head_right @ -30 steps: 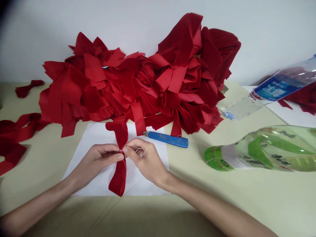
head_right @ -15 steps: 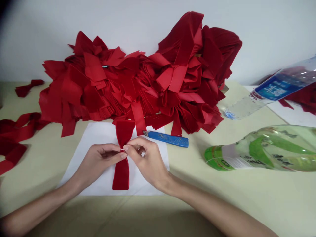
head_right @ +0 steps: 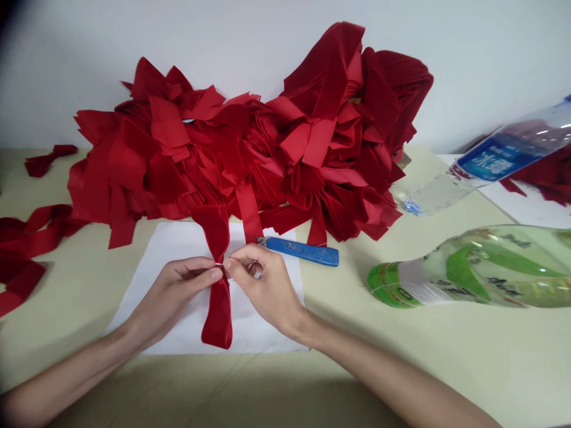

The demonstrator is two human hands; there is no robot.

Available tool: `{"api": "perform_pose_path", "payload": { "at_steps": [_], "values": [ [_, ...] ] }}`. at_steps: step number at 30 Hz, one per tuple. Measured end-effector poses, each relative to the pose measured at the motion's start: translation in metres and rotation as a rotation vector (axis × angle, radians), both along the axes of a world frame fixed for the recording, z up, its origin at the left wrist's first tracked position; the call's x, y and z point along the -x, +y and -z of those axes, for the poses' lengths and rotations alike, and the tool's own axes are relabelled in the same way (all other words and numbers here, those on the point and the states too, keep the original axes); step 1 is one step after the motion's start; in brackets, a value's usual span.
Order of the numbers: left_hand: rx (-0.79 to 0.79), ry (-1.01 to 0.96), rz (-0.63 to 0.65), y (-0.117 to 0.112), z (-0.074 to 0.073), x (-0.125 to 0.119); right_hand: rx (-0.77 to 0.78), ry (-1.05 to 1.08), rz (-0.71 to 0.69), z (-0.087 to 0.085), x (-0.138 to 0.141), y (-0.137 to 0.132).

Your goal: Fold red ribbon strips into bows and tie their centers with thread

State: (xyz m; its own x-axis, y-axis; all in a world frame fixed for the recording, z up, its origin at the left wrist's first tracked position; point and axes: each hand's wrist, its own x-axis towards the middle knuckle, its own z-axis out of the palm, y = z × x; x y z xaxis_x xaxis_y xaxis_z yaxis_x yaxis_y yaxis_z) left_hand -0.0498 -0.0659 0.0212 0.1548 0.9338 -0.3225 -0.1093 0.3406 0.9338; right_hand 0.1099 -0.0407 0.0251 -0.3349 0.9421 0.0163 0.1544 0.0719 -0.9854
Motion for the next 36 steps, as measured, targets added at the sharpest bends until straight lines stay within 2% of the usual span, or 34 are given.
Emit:
{"api": "perform_pose_path", "payload": {
  "at_steps": [6,12,18,23,27,33,36],
  "values": [
    [-0.020,-0.030,0.039,-0.001,0.002,-0.001,0.082,0.003,-0.014,0.001,-0.001,0.003],
    [-0.035,-0.060,0.096,0.000,0.001,0.000,0.074,0.006,-0.042,0.001,-0.002,0.005],
    [-0.110,0.086,0.108,0.004,-0.005,0.000,0.107,-0.019,-0.078,0.000,-0.002,0.007],
    [-0.062,0.150,0.133,0.004,-0.007,0.001,0.068,-0.064,-0.100,-0.001,-0.002,0.007],
    [-0.081,0.163,0.182,0.004,-0.004,0.004,0.050,-0.076,-0.098,-0.001,-0.003,0.008],
    [0.079,-0.162,0.138,0.007,-0.001,0.003,0.122,0.048,-0.099,0.000,-0.004,0.010],
    [0.132,-0.250,0.116,0.007,0.000,0.003,0.169,0.080,-0.056,0.000,-0.004,0.010]
  ]
}}
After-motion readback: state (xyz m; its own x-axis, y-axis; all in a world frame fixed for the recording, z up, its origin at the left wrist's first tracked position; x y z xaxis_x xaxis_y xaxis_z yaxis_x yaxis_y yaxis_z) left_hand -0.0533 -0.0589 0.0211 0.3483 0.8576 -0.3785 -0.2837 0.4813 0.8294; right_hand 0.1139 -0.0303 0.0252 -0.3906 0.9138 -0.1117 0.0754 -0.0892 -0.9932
